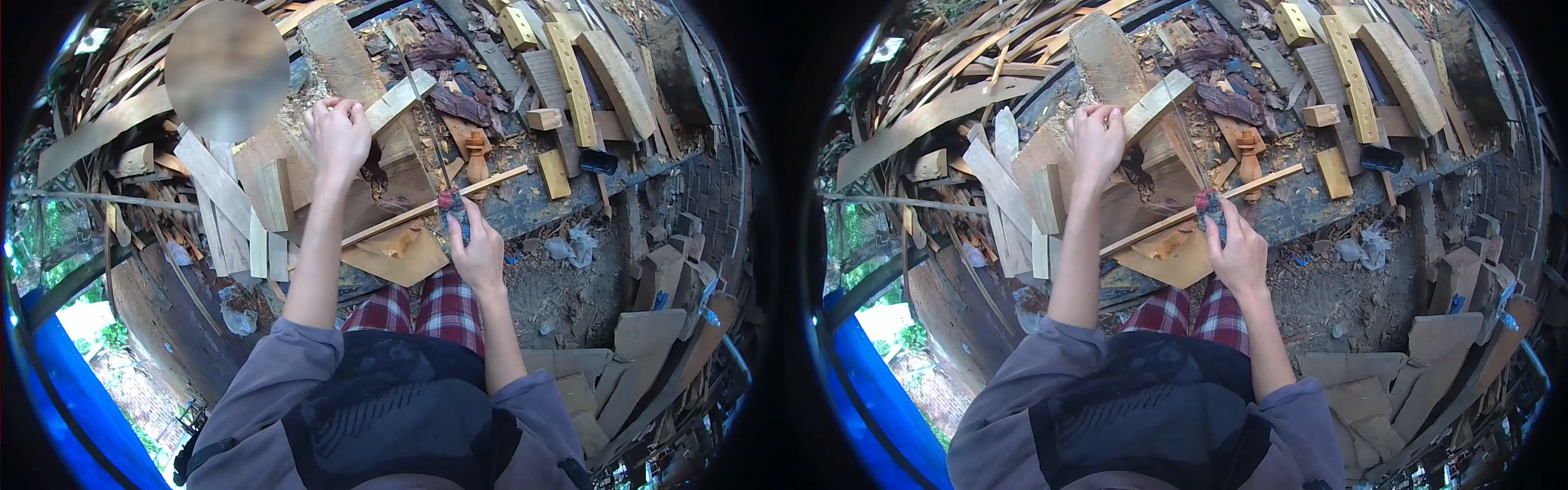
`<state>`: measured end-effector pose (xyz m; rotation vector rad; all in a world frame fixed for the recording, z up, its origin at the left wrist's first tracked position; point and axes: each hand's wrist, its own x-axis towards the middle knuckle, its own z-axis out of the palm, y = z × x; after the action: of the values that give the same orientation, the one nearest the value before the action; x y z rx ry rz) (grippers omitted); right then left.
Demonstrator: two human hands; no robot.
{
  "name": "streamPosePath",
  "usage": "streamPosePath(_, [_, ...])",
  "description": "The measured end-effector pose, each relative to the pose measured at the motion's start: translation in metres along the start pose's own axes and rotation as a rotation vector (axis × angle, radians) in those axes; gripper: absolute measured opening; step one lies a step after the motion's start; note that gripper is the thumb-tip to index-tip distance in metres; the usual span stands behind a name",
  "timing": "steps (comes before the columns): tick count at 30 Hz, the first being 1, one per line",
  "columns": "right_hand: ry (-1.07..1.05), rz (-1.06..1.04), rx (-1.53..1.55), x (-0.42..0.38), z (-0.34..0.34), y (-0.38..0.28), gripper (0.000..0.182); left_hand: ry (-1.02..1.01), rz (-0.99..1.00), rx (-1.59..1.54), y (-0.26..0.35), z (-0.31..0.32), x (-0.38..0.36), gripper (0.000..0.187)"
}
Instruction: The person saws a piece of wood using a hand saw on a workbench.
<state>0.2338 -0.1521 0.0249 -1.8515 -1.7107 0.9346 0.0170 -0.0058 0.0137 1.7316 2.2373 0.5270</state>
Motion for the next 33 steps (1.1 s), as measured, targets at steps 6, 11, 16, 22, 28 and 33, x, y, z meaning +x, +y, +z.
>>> streamPosePath(6, [-0.033,-0.060,-0.124,0.018,-0.012,-0.008,0.033,0.307,-0.068,0.118,0.016,0.037,-0.009,0.024])
streamPosePath(11, [-0.032,-0.103,-0.112,0.030,-0.013,-0.014,0.032,0.327,0.101,0.139,0.010,0.039,0.002,0.020])
streamPosePath(16, [-0.061,-0.057,-0.132,0.033,0.000,-0.019,0.033,0.187,0.105,0.164,0.013,0.030,0.006,0.023])
streamPosePath(22, [-0.062,-0.063,-0.112,0.030,0.004,-0.025,0.034,0.151,0.074,0.201,0.013,0.030,0.016,0.026])
streamPosePath(28, [-0.090,-0.046,-0.161,0.029,-0.003,-0.030,0.035,0.236,-0.070,0.173,0.016,0.041,0.025,0.027])
streamPosePath(33, [-0.147,0.020,-0.273,0.021,-0.022,-0.047,0.037,0.272,-0.093,0.180,0.017,0.045,0.024,0.024])
